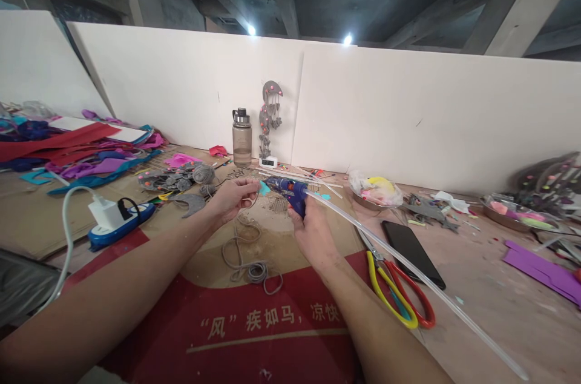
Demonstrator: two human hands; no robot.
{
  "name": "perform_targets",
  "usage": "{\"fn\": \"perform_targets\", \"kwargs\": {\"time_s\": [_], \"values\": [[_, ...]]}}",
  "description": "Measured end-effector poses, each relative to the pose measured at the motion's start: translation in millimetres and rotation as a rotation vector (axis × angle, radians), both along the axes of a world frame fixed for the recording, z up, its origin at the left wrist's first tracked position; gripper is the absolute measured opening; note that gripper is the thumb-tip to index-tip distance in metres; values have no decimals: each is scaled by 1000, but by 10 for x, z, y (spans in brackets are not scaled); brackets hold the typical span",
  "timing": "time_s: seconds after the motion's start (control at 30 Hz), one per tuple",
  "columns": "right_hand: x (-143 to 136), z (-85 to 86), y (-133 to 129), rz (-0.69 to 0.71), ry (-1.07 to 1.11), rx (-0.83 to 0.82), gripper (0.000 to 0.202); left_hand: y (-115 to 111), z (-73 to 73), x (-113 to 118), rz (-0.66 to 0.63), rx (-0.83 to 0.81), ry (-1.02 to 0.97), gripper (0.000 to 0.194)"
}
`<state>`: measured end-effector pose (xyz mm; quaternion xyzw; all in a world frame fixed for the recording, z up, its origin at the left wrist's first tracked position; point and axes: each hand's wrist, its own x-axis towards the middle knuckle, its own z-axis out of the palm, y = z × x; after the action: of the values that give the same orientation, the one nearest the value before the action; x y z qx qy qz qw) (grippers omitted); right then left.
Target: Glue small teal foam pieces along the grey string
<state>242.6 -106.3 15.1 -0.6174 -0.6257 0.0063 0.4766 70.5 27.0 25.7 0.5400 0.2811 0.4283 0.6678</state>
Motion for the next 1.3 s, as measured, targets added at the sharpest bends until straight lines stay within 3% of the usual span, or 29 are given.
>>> {"fn": "perform_targets", "kwargs": {"time_s": [1.1, 1.2, 1.3], "values": [[-17, 3, -12, 1, -5, -31, 32, 4, 8, -11, 37, 42, 19, 34], [-29, 25, -16, 19, 31, -14, 31, 23, 11, -24, 50, 37, 1, 31], [31, 32, 30, 44, 209, -42, 32, 32, 20, -34, 125, 33, -12, 28]]}}
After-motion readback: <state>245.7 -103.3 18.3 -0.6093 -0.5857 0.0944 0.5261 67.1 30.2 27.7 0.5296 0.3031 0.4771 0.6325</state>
